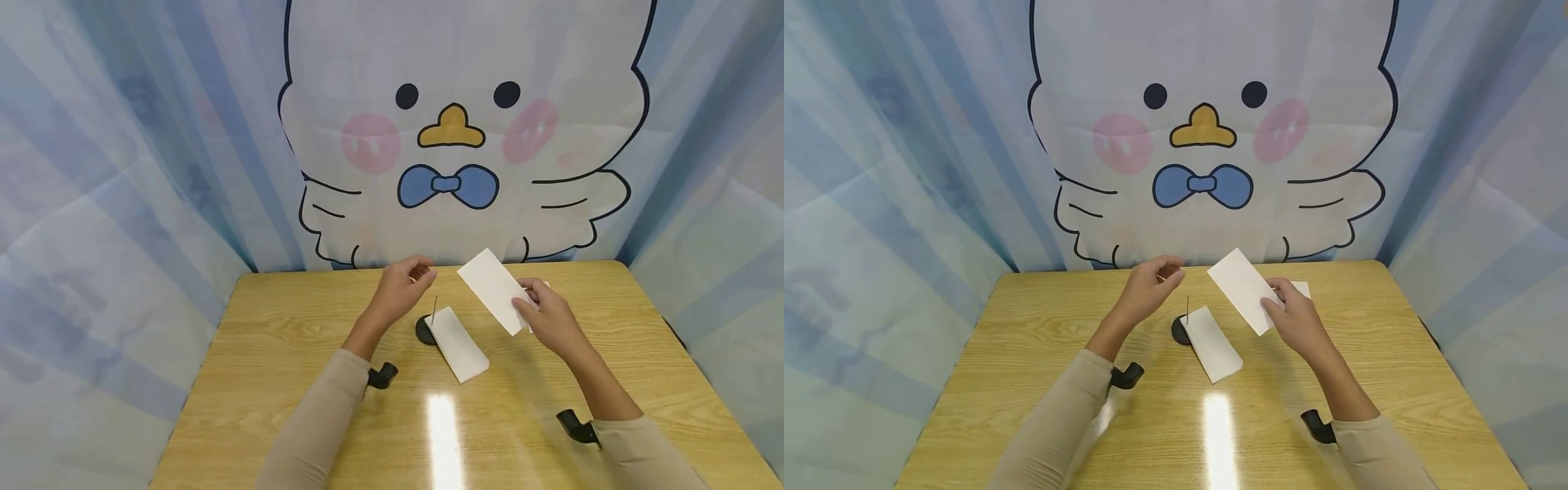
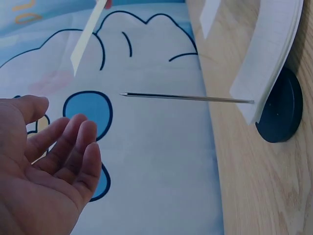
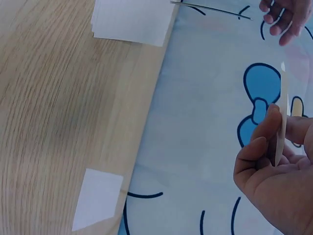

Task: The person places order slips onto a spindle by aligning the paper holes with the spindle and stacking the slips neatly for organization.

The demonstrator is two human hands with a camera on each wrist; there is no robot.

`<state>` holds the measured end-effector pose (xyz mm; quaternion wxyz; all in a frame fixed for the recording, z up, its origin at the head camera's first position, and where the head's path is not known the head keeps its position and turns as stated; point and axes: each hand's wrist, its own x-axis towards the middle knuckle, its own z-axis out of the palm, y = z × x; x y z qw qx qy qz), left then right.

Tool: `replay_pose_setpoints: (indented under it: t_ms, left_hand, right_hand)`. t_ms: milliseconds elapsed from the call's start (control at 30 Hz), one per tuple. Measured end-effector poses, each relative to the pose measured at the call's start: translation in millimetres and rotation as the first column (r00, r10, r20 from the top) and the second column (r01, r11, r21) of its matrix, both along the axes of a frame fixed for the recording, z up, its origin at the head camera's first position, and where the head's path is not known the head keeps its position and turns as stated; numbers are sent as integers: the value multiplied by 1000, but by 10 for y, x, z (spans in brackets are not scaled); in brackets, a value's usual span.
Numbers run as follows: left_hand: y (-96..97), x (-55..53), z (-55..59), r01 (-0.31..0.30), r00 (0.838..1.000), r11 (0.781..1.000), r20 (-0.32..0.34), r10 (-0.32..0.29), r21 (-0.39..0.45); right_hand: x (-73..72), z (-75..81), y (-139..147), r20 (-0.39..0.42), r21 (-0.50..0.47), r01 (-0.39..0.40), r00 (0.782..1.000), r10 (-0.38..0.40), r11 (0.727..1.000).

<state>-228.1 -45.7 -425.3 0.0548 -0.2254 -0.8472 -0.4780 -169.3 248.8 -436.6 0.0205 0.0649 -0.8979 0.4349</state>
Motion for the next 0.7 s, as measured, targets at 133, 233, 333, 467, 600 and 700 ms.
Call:
replay_pose_setpoints:
  t_ms: [133,233,333,467,600,700]
  left_hand:
    - [49,-9,44,7,1000,1000,21,-7,11]
    - [76,-11,49,8,999,999,48,-10,31]
    - [93,-8,41,3,997,998,79,-8,66]
    - [101,-9,34,-13,996,995,92,3,103]
    - [96,-17,4,-25,996,992,88,14,121]
    - [88,-24,-26,-28,996,992,92,17,123]
  right_hand:
    - [-8,41,-106,-6,-18,-26,1000,26,1000]
    - [-12,61,-181,3,-28,-41,999,41,999]
    - [-18,62,-243,3,-13,-46,999,46,999]
    - [-28,45,-297,9,-1,-54,998,54,999]
    - [-28,15,-320,18,-15,-71,997,71,997]
    - [-24,-17,-322,19,-22,-82,996,83,996]
